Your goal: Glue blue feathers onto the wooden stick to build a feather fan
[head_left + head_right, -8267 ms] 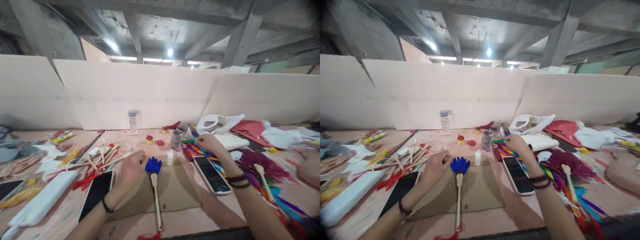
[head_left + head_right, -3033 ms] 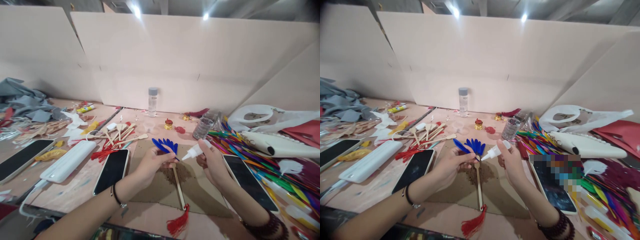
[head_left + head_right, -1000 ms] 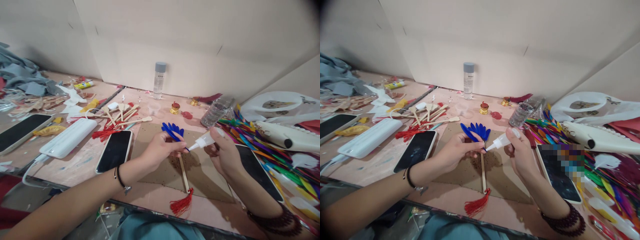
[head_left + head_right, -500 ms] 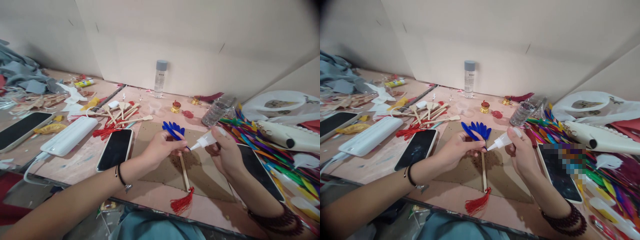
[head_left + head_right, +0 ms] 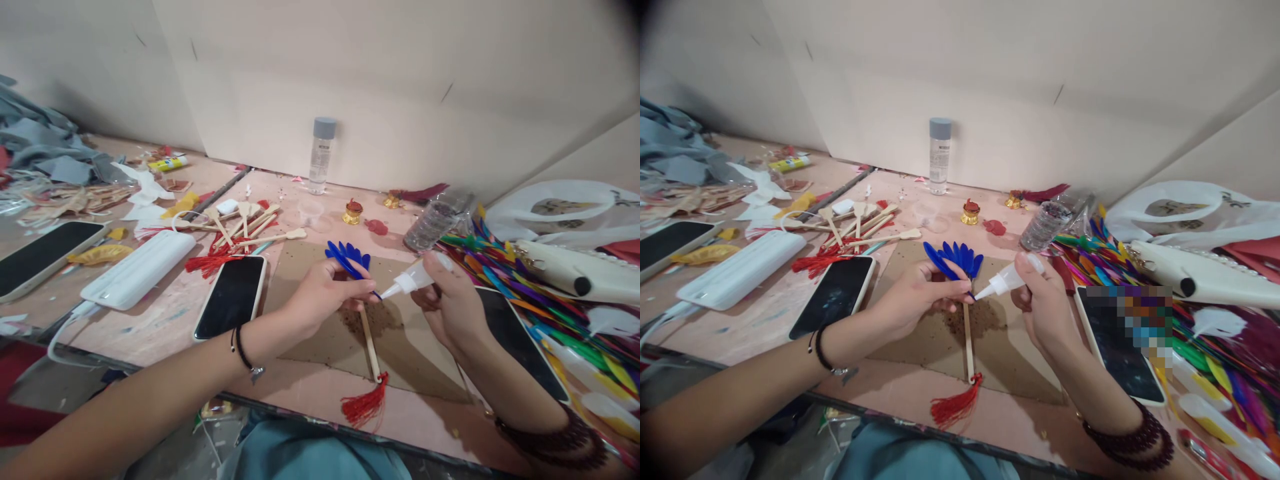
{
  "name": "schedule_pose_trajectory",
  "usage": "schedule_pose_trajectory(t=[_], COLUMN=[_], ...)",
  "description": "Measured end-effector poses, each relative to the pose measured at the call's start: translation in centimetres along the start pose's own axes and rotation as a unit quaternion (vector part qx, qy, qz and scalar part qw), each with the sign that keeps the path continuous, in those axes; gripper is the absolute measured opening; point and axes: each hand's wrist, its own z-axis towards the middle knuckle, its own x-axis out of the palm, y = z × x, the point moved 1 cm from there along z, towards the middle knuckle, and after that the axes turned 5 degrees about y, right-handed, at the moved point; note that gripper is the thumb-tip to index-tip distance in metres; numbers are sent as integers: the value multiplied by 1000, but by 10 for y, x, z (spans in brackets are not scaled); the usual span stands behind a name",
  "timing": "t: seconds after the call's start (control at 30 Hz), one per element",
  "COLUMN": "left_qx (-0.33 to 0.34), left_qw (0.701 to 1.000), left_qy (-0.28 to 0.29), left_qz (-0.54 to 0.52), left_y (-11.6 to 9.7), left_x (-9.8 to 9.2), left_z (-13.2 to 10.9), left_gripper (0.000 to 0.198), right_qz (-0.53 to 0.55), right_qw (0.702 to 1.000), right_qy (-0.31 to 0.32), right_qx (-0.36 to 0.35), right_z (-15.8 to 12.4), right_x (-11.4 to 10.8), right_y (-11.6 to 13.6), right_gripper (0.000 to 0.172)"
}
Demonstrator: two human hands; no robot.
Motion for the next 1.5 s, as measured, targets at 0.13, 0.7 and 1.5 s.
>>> schedule_pose_trajectory(t=[0.13, 0.7, 1.5], left_qx=[-7, -17, -2], left_qw=[1000, 1000, 1000], left_qy=[3, -11, -6], left_qz=[-6, 4, 5], left_y=[0, -1, 0], left_x=[1, 1, 0], left_z=[0, 1, 0], left_gripper=[10, 11, 11], right_qz=[-16, -20, -35], right_qw=[1000, 1000, 999], right_qy=[-2, -5, -6], right_qx=[-1, -5, -4], right_z=[1, 1, 0], right_x=[-1, 0, 2], right_y=[-1, 0, 3], right_gripper=[47, 49, 50])
